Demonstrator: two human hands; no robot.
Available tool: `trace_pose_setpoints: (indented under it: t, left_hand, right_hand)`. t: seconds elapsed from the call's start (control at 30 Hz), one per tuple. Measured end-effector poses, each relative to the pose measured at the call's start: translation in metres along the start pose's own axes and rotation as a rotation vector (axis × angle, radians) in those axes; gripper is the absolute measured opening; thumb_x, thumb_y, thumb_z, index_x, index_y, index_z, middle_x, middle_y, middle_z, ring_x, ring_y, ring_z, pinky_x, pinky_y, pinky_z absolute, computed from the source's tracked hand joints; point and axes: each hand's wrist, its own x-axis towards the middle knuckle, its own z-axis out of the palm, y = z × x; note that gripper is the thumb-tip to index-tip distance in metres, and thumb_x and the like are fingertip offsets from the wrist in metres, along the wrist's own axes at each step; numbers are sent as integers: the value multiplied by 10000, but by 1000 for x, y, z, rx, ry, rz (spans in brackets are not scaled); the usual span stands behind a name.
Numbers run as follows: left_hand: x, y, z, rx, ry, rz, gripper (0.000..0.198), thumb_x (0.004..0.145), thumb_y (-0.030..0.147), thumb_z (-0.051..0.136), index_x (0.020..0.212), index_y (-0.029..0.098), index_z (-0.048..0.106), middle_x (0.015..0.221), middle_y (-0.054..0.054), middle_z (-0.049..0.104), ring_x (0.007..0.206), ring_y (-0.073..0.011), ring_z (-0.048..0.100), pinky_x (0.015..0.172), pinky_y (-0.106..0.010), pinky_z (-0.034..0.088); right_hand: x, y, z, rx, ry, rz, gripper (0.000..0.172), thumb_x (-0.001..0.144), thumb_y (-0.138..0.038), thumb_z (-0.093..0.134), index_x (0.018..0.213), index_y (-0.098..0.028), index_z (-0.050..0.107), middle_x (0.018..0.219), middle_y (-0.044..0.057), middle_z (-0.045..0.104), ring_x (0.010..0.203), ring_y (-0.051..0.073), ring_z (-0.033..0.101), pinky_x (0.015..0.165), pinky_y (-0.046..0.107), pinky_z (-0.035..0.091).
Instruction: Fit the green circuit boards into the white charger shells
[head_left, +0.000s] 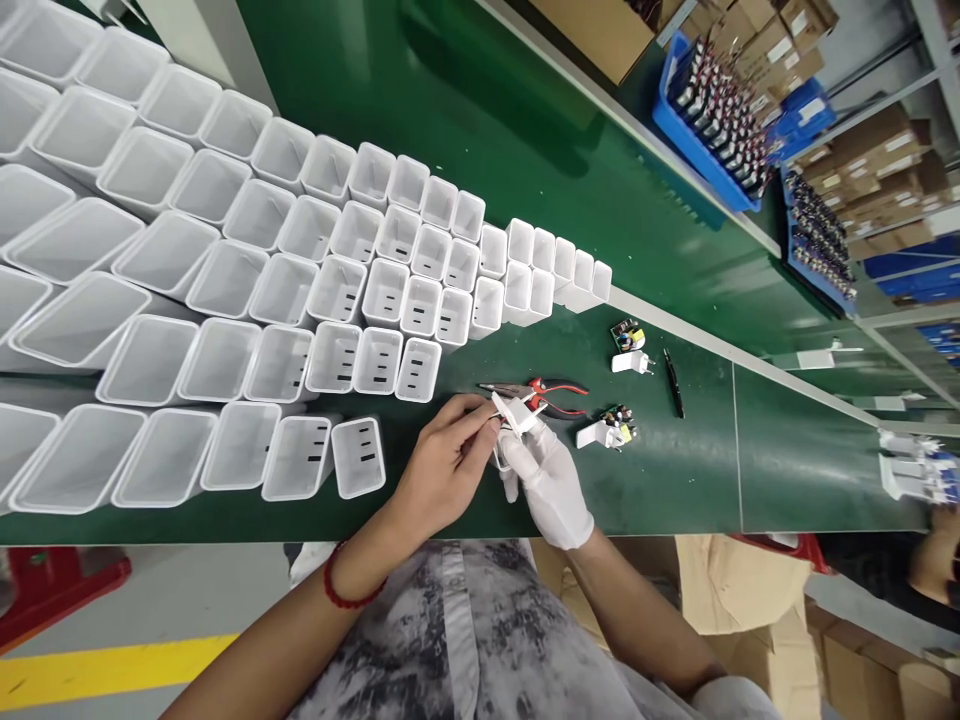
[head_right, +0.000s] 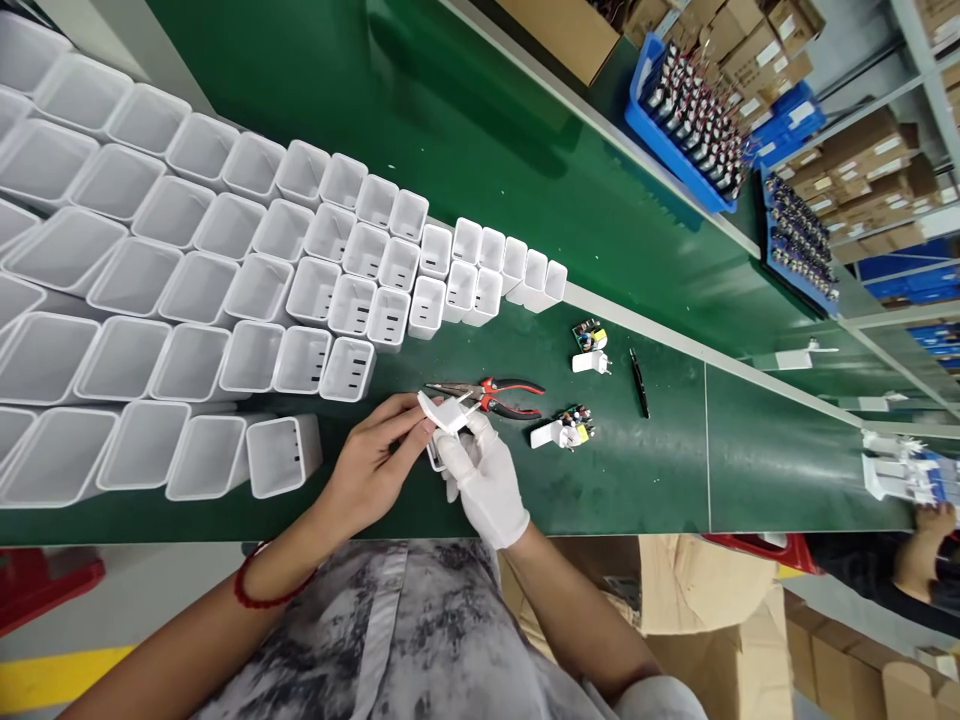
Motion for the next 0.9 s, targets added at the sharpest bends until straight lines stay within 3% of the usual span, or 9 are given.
trace_pose_setpoints:
  t: [0.23,0.33,0.4,0.5,0.6,0.67,0.77,0.9]
  left_hand:
    - [-2,0,1,51,11,-12,266,987,293,485,1138,217,690,1133,-64,648,1050,-174,635,908,-276,507]
    - [-3,1,1,73,0,-13,283,997,307,463,1152,207,678,1137,-71,642,1067,-175,625,946,-294,497]
    - [-4,4,1,90,-12,-9,293,1002,312,447,1147,206,678,1129,-73,643,1056,-173,626,948,-299,502]
    - [-7,14,1,124,-50,15,302,1004,306,440,1177,217,670,1162,-79,640,1088,-182,628,963,-311,512]
    - [-13,32,1,138,-26,70,331,993,278,465,1290,236,607,1252,-94,605,1098,-185,637,956,-302,527]
    - [-17,44,0,124,21,135,378,987,244,470,1358,262,543,1269,-97,586,969,-155,668,854,-265,562]
    - [-21,54,-2,169,14,214,371,963,202,504,1316,297,570,1219,-71,612,857,-123,680,754,-212,575]
    - [-18,39,-2,313,-43,274,269,921,223,587,1170,288,664,1143,-34,682,962,-144,712,817,-173,582]
  right_hand:
    - [-5,8,-20,150,-111,-30,590,913,-497,541,1391,-157,474,723,9,619,532,139,555,517,289,496]
    - [-6,8,-22,-227,-56,-258,642,846,-391,648,1435,-236,446,1063,86,654,789,201,645,731,373,562]
    - [-3,9,-18,-504,-49,-416,732,764,-333,727,1438,-277,448,1334,119,552,1071,278,624,921,443,537]
    - [5,8,-14,-629,-59,-498,687,763,-315,709,1411,-269,482,1390,125,540,1208,321,575,1041,489,470]
    - [13,-5,-28,-382,-26,-443,538,777,-336,699,1295,-255,579,1171,94,669,1015,277,660,892,423,552]
    - [19,-24,-47,-78,15,-352,537,771,-383,703,1271,-231,576,913,50,697,683,198,646,606,327,555]
    - [33,-59,-82,329,53,-274,544,790,-442,607,1271,-196,539,700,-16,622,377,97,379,332,241,318]
    - [48,-88,-115,517,13,-267,512,795,-427,485,1252,-200,530,726,-26,607,323,74,247,277,237,178]
